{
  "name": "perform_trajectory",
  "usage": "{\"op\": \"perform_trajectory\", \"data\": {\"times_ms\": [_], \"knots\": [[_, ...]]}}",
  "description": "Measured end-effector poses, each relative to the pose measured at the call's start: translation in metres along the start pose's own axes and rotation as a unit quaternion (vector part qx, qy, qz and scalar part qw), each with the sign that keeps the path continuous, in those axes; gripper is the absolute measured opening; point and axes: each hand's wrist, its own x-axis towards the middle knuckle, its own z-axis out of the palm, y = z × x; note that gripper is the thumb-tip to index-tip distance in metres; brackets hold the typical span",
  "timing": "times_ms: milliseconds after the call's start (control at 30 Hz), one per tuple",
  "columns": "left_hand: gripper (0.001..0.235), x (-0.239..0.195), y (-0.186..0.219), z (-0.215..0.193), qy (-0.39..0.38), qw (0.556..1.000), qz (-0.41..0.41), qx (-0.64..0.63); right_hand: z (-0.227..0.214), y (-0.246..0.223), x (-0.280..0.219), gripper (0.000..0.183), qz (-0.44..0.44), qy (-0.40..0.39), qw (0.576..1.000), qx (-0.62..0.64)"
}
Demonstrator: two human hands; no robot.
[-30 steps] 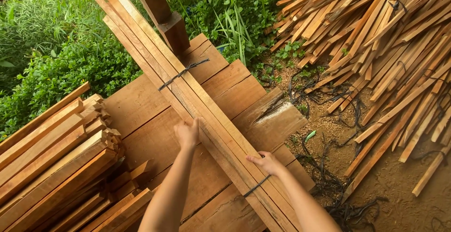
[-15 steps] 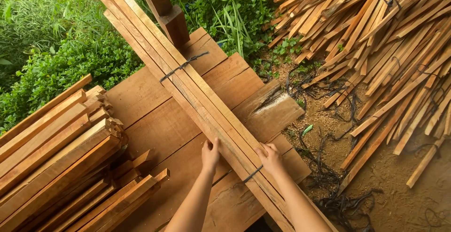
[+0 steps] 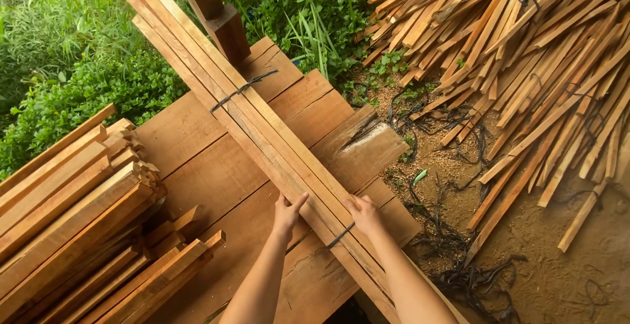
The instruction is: The person stacks thin wooden planks onto a wooden rack outdoors. They pick up planks from a pile and place them one by one onto the rack, aligning them with the existing stack.
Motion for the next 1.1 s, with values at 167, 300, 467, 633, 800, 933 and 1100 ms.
{"op": "perform_trajectory", "data": {"times_ms": [167, 300, 467, 633, 800, 933, 1100], "knots": [[0.097, -0.02, 0.012, -0.002, -0.01, 1.0, -0.01, 0.011, 0.018, 0.029, -0.004, 0.05, -0.004, 0.004, 1.0, -0.002], [0.095, 0.009, -0.025, -0.011, -0.005, 0.995, -0.012, 0.096, 0.005, 0.022, -0.011, 0.047, 0.005, -0.001, 1.0, 0.011], [0.087, 0.023, -0.021, -0.019, -0.037, 0.995, -0.002, 0.094, 0.006, 0.018, 0.001, 0.053, 0.018, 0.008, 0.999, 0.041], [0.09, -0.008, -0.019, -0.004, -0.007, 0.992, -0.011, 0.128, 0.007, 0.002, -0.044, 0.05, -0.123, 0.243, 0.962, 0.02], [0.088, -0.053, -0.057, 0.013, 0.02, 0.991, -0.094, 0.094, -0.009, 0.01, -0.089, 0.054, -0.161, 0.238, 0.958, 0.006], [0.086, -0.095, -0.046, 0.036, -0.016, 0.986, -0.119, 0.117, -0.007, 0.036, -0.086, 0.074, -0.058, 0.198, 0.979, 0.002], [0.081, -0.106, -0.057, 0.055, 0.038, 0.994, -0.1, 0.016, -0.007, 0.047, -0.085, 0.048, -0.083, 0.181, 0.979, 0.04]]}}
